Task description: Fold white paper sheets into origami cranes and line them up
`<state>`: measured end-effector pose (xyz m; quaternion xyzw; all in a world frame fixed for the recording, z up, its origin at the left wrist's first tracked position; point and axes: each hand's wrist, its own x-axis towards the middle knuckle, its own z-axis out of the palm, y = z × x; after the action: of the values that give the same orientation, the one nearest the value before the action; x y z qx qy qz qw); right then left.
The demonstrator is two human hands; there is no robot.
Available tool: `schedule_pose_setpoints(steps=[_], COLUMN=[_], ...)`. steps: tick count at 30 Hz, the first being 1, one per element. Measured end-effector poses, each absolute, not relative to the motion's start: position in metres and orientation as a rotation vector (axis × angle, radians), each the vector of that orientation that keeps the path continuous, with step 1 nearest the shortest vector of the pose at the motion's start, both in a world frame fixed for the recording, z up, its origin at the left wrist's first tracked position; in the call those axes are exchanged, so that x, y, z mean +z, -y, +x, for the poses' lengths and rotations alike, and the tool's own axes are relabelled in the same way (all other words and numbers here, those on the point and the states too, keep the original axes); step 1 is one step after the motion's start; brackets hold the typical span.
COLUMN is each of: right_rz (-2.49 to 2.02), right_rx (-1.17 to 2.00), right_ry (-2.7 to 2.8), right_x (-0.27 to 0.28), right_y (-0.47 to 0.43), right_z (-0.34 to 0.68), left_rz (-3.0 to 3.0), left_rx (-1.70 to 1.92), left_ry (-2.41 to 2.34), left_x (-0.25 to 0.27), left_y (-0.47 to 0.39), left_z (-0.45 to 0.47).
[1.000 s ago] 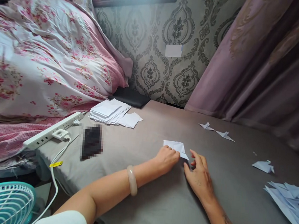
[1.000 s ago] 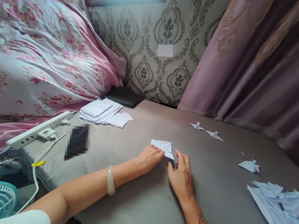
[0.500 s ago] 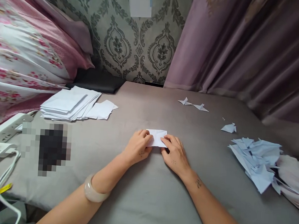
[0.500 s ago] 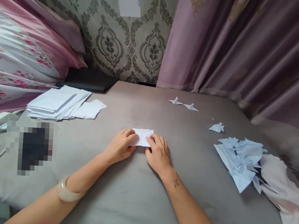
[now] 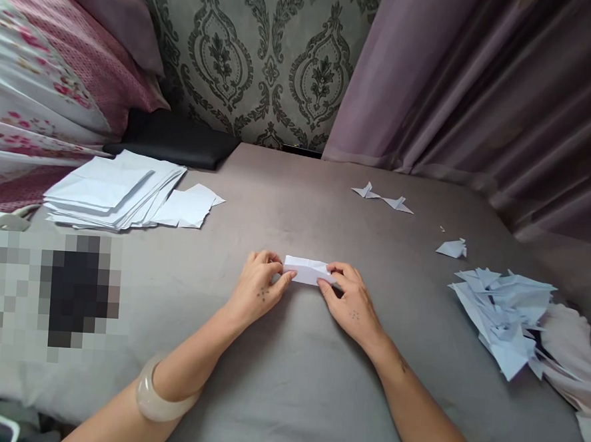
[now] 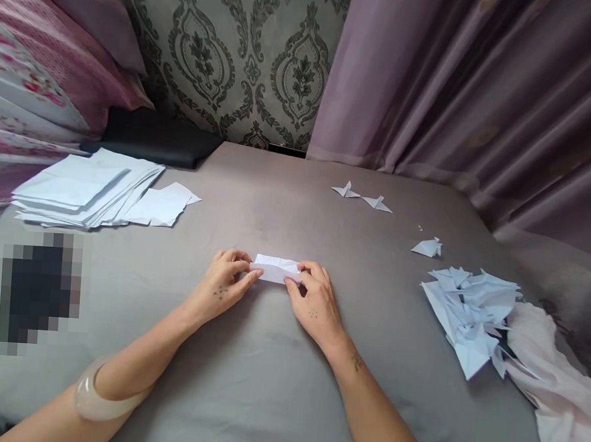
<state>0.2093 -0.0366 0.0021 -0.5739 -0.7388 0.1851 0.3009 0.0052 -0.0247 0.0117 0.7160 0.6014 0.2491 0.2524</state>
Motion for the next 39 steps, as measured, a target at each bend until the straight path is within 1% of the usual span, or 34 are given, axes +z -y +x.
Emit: schedule_pose_setpoints(steps=[4,11,22,27,31,33,39], right_rz=[-1.647,-1.759,-1.737,-1.665,-1.597,-1.598,-1.607], right_rx=[0.452,0.358,0.455,0.426,0.340,0.314,0.362], right_ry=[1.877,1.823,1.762,1.873,2.045,2.067,2.023], right_x=[-0.003,-0.007,-0.012,-0.007,-0.004,-0.003,-0.004], right_y=[0.030,0.029,0.029,0.030,0.032,0.032,0.032], right_z=[0.208,0.206,0.210,0.210,0.208,0.207,0.207], left_rz=[1.831,1.908,1.982,2.115,2.420,2.461,2.474], left_rx=[0.723,0.764,0.654,0.605,0.577,0.574,0.601], left_ry=[-1.705,-1.758,-1.695,-1.584,-1.146,-0.999,-1.142], left_x=[0.007,-0.005,-0.001,0.003,0.007,0.007,0.002], left_y=[0.021,0.016,0.015,0.013,0.013,0.014,0.007], left_z=[0.008,0.009,-0.005,-0.013,-0.008,-0.004,0.009])
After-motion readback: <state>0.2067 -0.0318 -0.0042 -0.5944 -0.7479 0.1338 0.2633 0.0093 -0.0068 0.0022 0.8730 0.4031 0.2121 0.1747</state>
